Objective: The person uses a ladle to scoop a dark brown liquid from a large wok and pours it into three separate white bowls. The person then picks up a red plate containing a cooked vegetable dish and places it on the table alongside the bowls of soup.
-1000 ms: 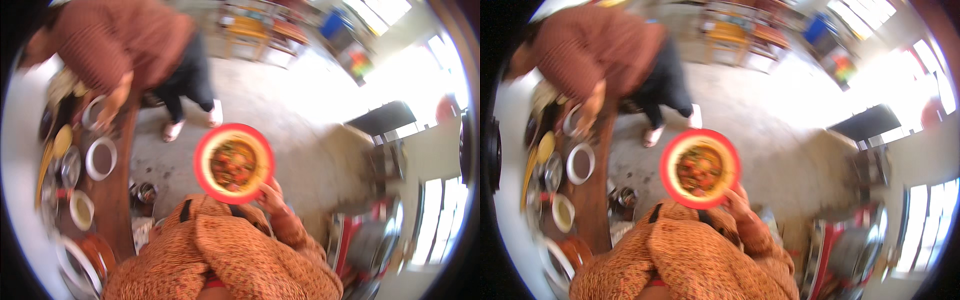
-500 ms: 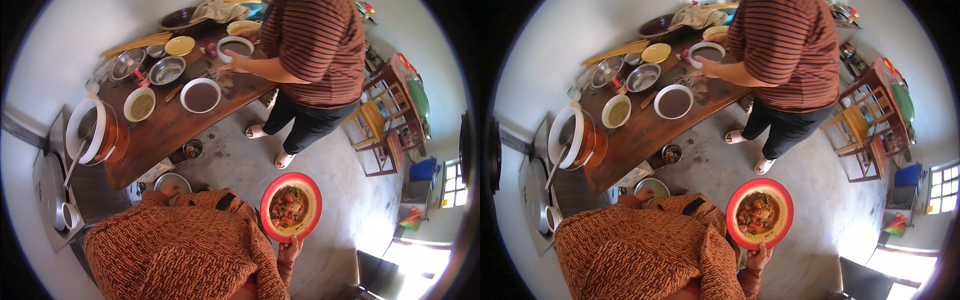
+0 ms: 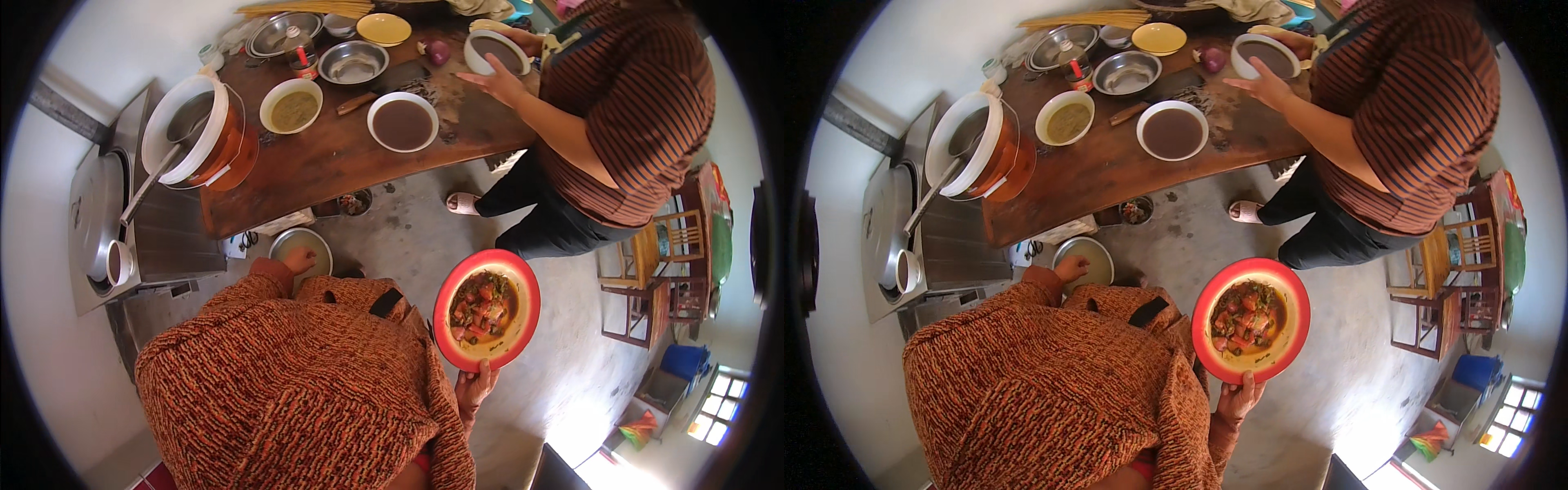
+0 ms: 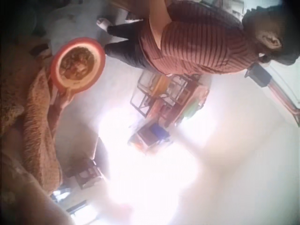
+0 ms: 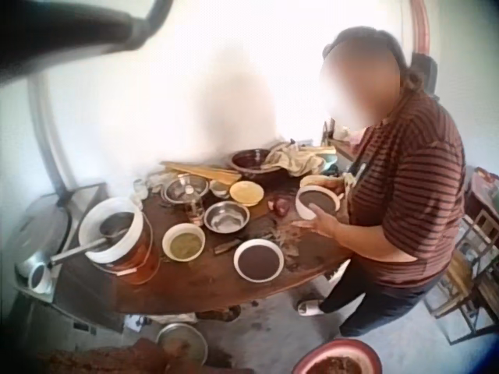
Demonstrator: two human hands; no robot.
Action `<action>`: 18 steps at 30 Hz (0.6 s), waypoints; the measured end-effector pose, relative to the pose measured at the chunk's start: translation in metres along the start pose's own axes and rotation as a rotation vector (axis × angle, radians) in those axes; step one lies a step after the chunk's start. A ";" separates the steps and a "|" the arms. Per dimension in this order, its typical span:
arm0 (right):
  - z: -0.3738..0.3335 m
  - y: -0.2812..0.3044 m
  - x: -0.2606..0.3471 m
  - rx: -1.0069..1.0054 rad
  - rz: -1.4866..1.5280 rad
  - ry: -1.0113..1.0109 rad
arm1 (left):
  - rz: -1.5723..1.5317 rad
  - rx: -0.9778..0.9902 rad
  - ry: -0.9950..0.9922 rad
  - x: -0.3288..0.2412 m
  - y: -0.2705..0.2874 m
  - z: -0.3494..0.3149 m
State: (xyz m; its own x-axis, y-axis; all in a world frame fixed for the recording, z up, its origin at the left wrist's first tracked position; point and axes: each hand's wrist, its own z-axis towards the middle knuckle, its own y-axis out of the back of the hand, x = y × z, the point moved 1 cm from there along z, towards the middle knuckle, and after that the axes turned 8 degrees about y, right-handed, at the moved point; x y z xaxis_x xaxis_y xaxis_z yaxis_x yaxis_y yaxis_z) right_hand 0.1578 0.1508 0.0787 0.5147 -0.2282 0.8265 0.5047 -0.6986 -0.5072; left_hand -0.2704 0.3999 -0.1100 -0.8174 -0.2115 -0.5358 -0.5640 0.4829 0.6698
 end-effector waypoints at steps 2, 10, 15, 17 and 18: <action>0.005 -0.015 -0.002 0.013 -0.003 -0.024 | 0.076 -0.052 0.025 -0.009 0.019 0.001; 0.026 -0.072 0.002 0.095 -0.064 -0.107 | 0.121 -0.393 -0.168 -0.073 0.079 0.007; 0.023 -0.100 0.004 0.067 -0.096 -0.137 | 0.323 -0.435 -0.137 -0.090 0.092 0.023; 0.021 -0.111 0.006 0.059 -0.116 -0.148 | 0.408 -0.357 -0.049 -0.096 0.091 0.024; 0.022 -0.117 0.006 0.060 -0.121 -0.149 | 0.452 -0.323 -0.011 -0.101 0.090 0.025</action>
State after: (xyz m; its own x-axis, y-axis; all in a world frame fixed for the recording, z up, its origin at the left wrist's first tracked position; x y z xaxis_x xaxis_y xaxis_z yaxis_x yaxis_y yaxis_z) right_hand 0.1170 0.2462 0.1372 0.5420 -0.0390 0.8395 0.6074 -0.6721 -0.4234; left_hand -0.2356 0.4865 -0.0081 -0.9862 -0.0336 -0.1623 -0.1656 0.2384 0.9569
